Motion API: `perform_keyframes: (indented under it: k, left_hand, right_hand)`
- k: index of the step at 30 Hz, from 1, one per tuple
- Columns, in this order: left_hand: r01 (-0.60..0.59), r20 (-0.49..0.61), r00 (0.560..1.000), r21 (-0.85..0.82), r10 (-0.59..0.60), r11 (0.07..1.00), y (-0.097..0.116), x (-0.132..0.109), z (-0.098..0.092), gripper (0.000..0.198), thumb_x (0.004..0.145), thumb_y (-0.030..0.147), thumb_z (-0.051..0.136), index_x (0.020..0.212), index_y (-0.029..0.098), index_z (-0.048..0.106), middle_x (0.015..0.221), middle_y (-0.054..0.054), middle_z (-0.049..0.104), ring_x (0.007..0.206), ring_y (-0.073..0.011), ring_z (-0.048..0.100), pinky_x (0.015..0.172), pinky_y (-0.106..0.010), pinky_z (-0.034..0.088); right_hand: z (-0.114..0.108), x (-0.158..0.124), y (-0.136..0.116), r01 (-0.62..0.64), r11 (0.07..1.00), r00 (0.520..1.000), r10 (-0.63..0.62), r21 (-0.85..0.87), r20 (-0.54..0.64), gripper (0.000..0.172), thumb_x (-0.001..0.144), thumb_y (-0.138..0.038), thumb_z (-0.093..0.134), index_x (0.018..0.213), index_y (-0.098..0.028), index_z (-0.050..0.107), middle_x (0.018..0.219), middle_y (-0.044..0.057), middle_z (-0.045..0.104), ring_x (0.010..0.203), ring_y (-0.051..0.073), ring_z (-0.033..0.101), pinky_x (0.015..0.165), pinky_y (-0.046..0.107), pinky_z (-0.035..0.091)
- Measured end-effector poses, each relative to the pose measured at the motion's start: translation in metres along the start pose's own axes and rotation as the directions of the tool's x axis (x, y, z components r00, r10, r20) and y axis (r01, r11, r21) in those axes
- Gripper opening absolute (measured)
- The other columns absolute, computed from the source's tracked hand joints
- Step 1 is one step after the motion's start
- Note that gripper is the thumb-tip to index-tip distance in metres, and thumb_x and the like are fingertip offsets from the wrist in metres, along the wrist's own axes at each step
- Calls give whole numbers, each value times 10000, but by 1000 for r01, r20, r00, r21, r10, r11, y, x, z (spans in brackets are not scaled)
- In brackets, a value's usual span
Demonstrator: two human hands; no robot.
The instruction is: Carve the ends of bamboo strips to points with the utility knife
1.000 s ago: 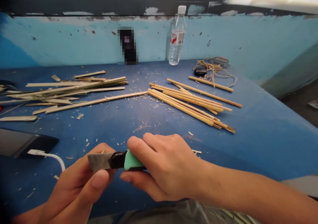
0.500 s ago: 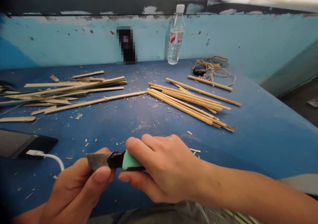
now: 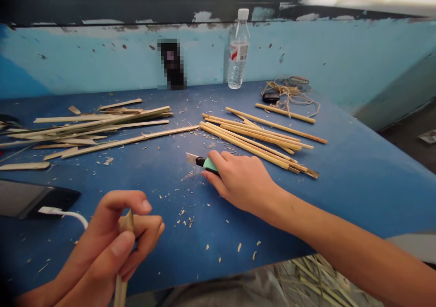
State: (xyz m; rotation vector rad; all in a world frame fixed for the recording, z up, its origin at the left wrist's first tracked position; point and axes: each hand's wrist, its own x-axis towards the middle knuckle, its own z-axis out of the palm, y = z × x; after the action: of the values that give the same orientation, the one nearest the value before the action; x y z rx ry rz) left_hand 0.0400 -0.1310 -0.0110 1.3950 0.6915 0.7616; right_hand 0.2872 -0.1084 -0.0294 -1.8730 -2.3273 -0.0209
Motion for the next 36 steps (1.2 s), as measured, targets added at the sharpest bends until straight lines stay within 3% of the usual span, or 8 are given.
perform_keyframes:
  k: [18, 20, 24, 28, 31, 33, 34, 36]
  left_hand:
    - [42, -27, 999, -129, -45, 991, -6, 4, -8, 218, 1106, 392, 409, 1312, 343, 460, 595, 90, 347, 526, -114, 284, 496, -217, 256]
    - [42, -60, 997, -195, -55, 980, 6, 21, -14, 302, 1068, 423, 476, 1344, 300, 478, 577, 90, 363, 503, -114, 284, 480, -230, 261]
    - [-141, -245, 965, -169, 97, 975, 54, 83, -39, 306, 970, 411, 631, 1217, 233, 605, 633, 47, 493, 531, -125, 419, 517, -251, 360]
    - [-360, -458, 838, -58, 296, 931, 98, 133, -70, 234, 977, 428, 625, 1114, 239, 613, 687, 26, 549, 618, -149, 505, 581, -264, 406]
    - [-436, -541, 763, -28, 353, 899, 112, 145, -88, 237, 990, 467, 595, 1068, 243, 596, 738, 16, 577, 672, -160, 533, 617, -272, 420]
    - [-493, -599, 699, -8, 390, 870, 115, 149, -98, 259, 1002, 489, 560, 1043, 233, 580, 788, 9, 591, 689, -161, 534, 632, -277, 425]
    - [-524, -626, 664, 1, 409, 852, 114, 151, -102, 261, 1011, 488, 537, 1026, 230, 572, 819, 4, 594, 693, -161, 533, 632, -280, 424]
    - [-569, -662, 613, 10, 432, 822, 107, 156, -109, 257, 1023, 474, 509, 991, 225, 563, 881, -6, 596, 702, -163, 534, 628, -286, 428]
  right_hand:
    - [6, 1, -3, 27, 997, 998, -31, -74, -52, 289, 1036, -477, 515, 1040, -206, 615, 904, 51, 663, 758, 214, 614, 571, 321, 167]
    - [5, 1, -3, 54, 997, 995, -59, -62, -80, 290, 1038, -452, 517, 1020, -185, 629, 899, 77, 656, 830, 251, 612, 613, 328, 250]
    - [7, 2, -1, 156, 987, 977, -150, 24, -153, 336, 1034, -446, 531, 1160, -155, 641, 1068, 146, 661, 1022, 321, 586, 849, 430, 405]
    - [7, 4, -5, 340, 923, 926, -296, 180, -233, 562, 1024, -448, 567, 1504, -208, 397, 1228, 130, 636, 1106, 284, 586, 979, 474, 456]
    - [-7, 12, -17, 484, 718, 874, -373, 501, -310, 968, 956, -580, 650, 1629, -291, 16, 1267, 102, 601, 946, 201, 646, 850, 383, 565]
    - [-28, 20, -28, 514, 291, 842, -354, 807, -408, 1139, 855, -635, 754, 1627, -391, -47, 1236, 64, 602, 764, 155, 654, 683, 328, 596]
    - [-42, 24, -33, 507, 95, 830, -320, 857, -456, 1102, 822, -620, 798, 1617, -451, 54, 1157, 21, 633, 678, 140, 634, 608, 312, 586]
    - [-74, 32, -39, 501, 1, 845, -216, 865, -489, 511, 942, -578, 678, 1395, -366, 569, 893, -8, 642, 679, 161, 611, 586, 308, 561]
